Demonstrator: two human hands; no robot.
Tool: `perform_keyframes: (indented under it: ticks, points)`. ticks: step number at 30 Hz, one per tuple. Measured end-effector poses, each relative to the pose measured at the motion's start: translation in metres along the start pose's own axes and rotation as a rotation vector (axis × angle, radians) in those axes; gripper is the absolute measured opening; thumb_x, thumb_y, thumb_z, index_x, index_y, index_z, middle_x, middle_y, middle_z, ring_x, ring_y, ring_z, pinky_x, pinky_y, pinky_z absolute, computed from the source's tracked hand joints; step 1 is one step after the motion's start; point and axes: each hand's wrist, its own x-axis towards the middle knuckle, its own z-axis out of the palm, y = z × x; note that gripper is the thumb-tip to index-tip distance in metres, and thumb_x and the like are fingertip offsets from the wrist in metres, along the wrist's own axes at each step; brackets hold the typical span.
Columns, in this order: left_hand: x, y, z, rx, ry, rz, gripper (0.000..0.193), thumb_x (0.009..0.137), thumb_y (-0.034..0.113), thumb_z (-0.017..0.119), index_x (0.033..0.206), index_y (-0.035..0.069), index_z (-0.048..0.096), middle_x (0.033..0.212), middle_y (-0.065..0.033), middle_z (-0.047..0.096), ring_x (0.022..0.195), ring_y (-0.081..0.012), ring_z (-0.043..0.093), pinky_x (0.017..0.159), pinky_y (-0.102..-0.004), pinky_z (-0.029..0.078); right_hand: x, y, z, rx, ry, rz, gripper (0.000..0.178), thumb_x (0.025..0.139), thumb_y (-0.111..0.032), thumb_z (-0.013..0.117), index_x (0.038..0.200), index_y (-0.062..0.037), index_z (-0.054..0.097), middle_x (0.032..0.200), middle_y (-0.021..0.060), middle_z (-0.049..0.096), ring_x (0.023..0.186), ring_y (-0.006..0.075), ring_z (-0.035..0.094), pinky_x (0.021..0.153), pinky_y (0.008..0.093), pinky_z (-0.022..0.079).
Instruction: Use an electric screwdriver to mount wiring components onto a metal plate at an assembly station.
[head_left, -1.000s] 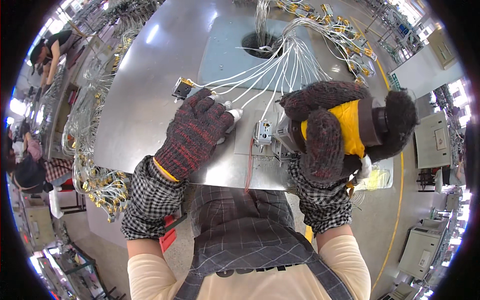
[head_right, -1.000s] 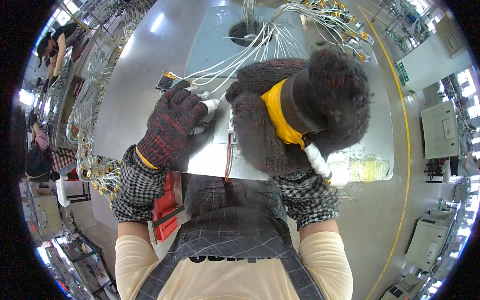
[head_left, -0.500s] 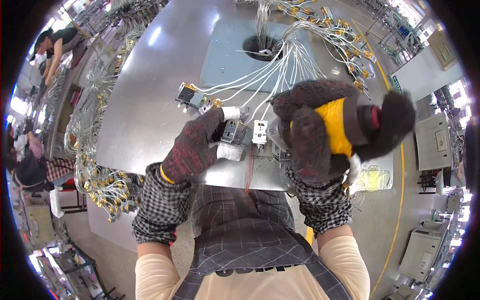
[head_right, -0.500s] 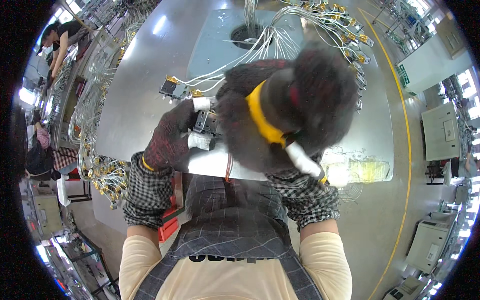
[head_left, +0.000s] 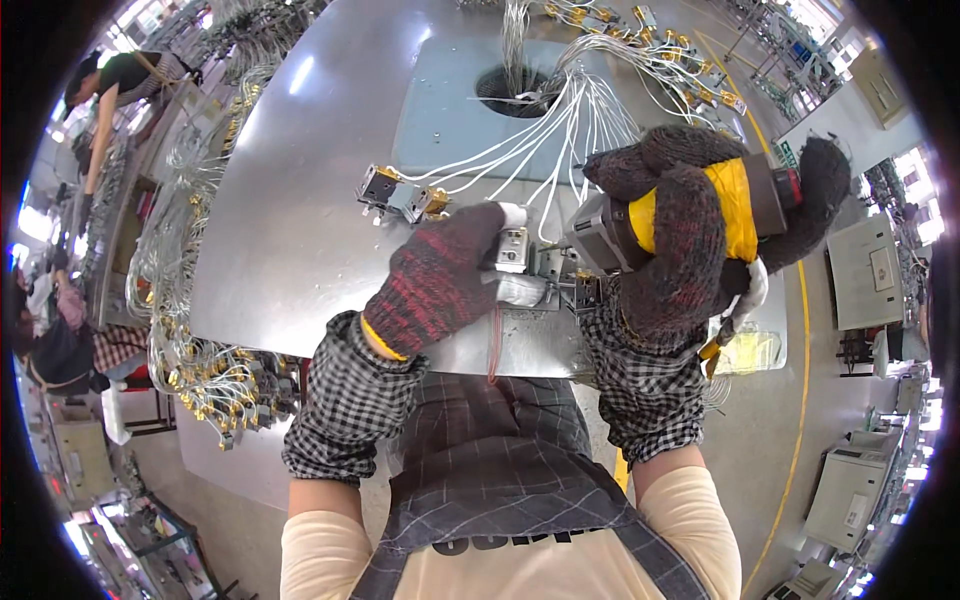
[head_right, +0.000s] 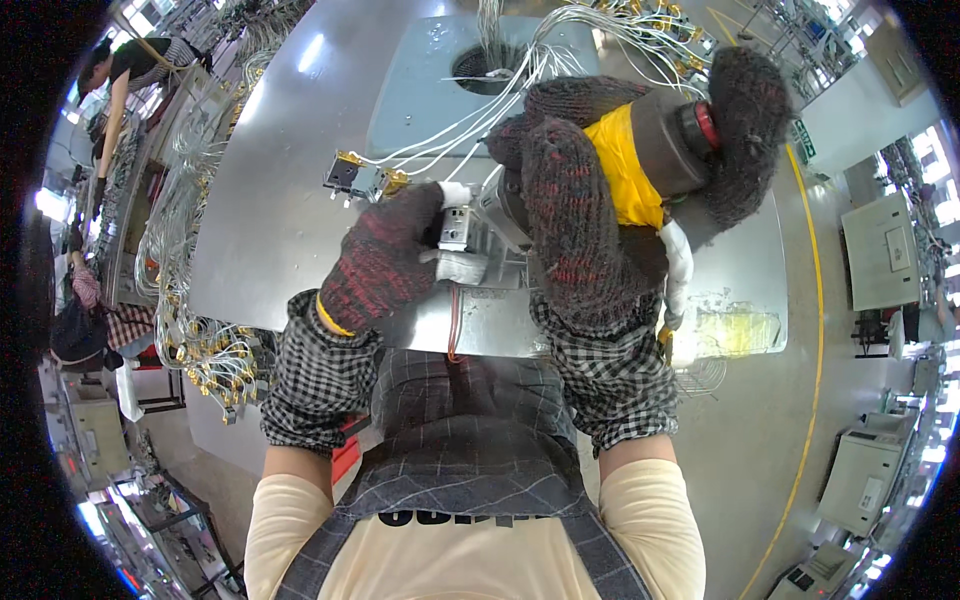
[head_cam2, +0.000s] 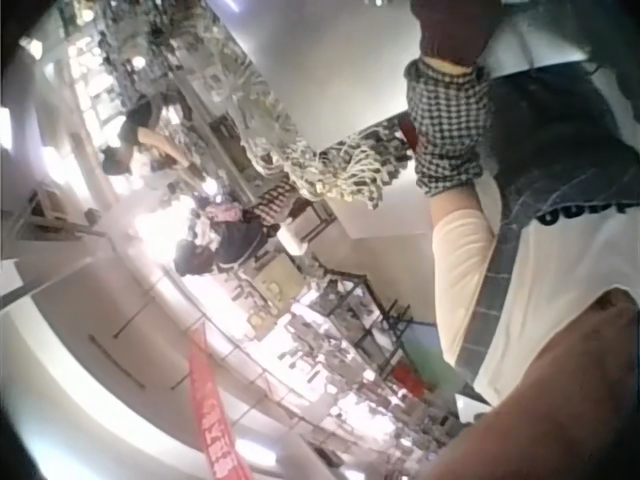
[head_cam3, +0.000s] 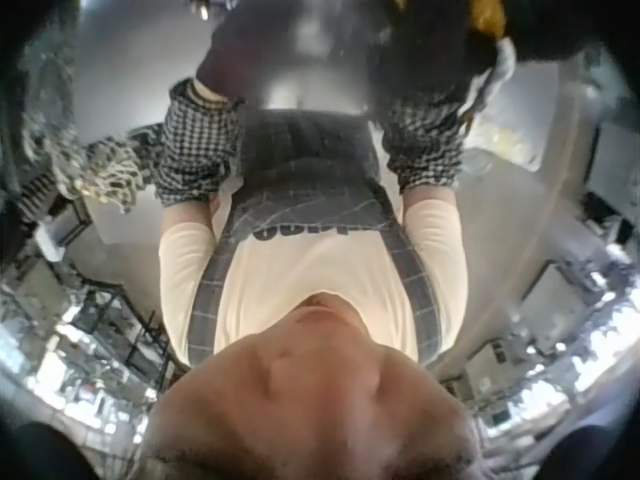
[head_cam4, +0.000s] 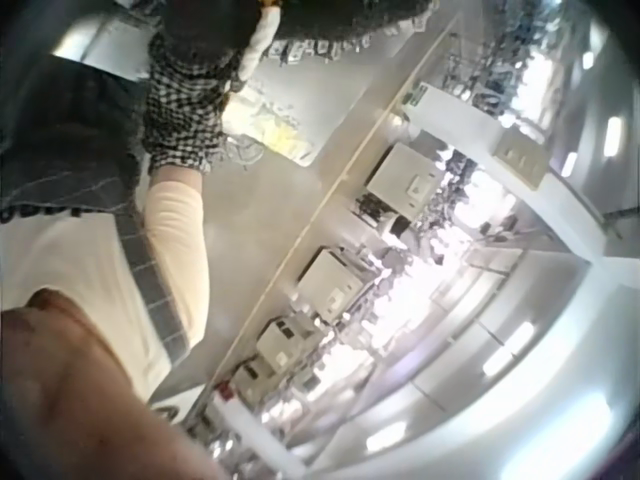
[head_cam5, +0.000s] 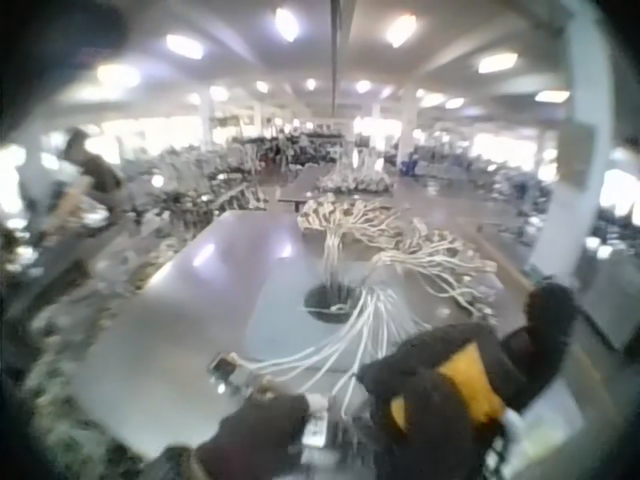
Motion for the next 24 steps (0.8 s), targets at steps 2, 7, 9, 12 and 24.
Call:
perform_keyframes:
  ticks: [2,7,9,12,24]
  points:
    - [0.001,0.003,0.004,0.170,0.059,0.068,0.066,0.070,0.033,0.086,0.124,0.007,0.059,0.096,-0.0132,0.066,0.084,-0.0257,0.068,0.076,-0.0364,0.055,0.002,0.002,-0.002,0.014,0.012,0.047,0.086,0.085,-0.005,0.071,0.150,-0.0227,0.019,0.098,0.0187,0.065,0.078,0.0257,0.068,0.068,0.0456,0.062]
    - [0.002,0.008,-0.001,0.125,-0.019,-0.012,0.063,0.072,0.041,0.082,0.120,0.006,0.058,0.102,-0.0152,0.066,0.094,-0.0318,0.067,0.081,-0.0417,0.053,-0.001,0.012,0.011,-0.082,-0.050,-0.133,0.080,0.087,-0.003,0.066,0.150,-0.0168,0.019,0.093,0.0210,0.066,0.070,0.0262,0.068,0.064,0.0407,0.061]
    - [0.004,0.010,-0.004,0.126,-0.028,-0.015,0.063,0.072,0.041,0.082,0.120,0.006,0.058,0.102,-0.0154,0.066,0.093,-0.0319,0.067,0.080,-0.0419,0.053,0.006,0.011,0.008,-0.062,-0.059,-0.146,0.078,0.088,-0.003,0.065,0.149,-0.0163,0.019,0.089,0.0203,0.066,0.066,0.0258,0.068,0.062,0.0397,0.060]
    - [0.003,0.001,0.004,0.084,-0.007,0.062,0.063,0.073,0.041,0.081,0.121,0.006,0.058,0.098,-0.0150,0.065,0.089,-0.0326,0.066,0.077,-0.0423,0.053,0.030,0.034,-0.018,0.208,-0.124,-0.154,0.075,0.089,-0.004,0.065,0.148,-0.0141,0.020,0.081,0.0185,0.066,0.059,0.0247,0.066,0.058,0.0371,0.060]
    - [0.007,0.005,0.006,0.133,0.021,0.085,0.066,0.068,0.034,0.088,0.122,0.009,0.061,0.095,-0.0126,0.068,0.087,-0.0259,0.069,0.077,-0.0360,0.055,0.031,0.022,-0.021,0.093,-0.245,0.131,0.061,0.089,-0.009,0.061,0.143,-0.0056,0.032,0.105,0.0170,0.061,0.087,0.0233,0.064,0.073,0.0362,0.057]
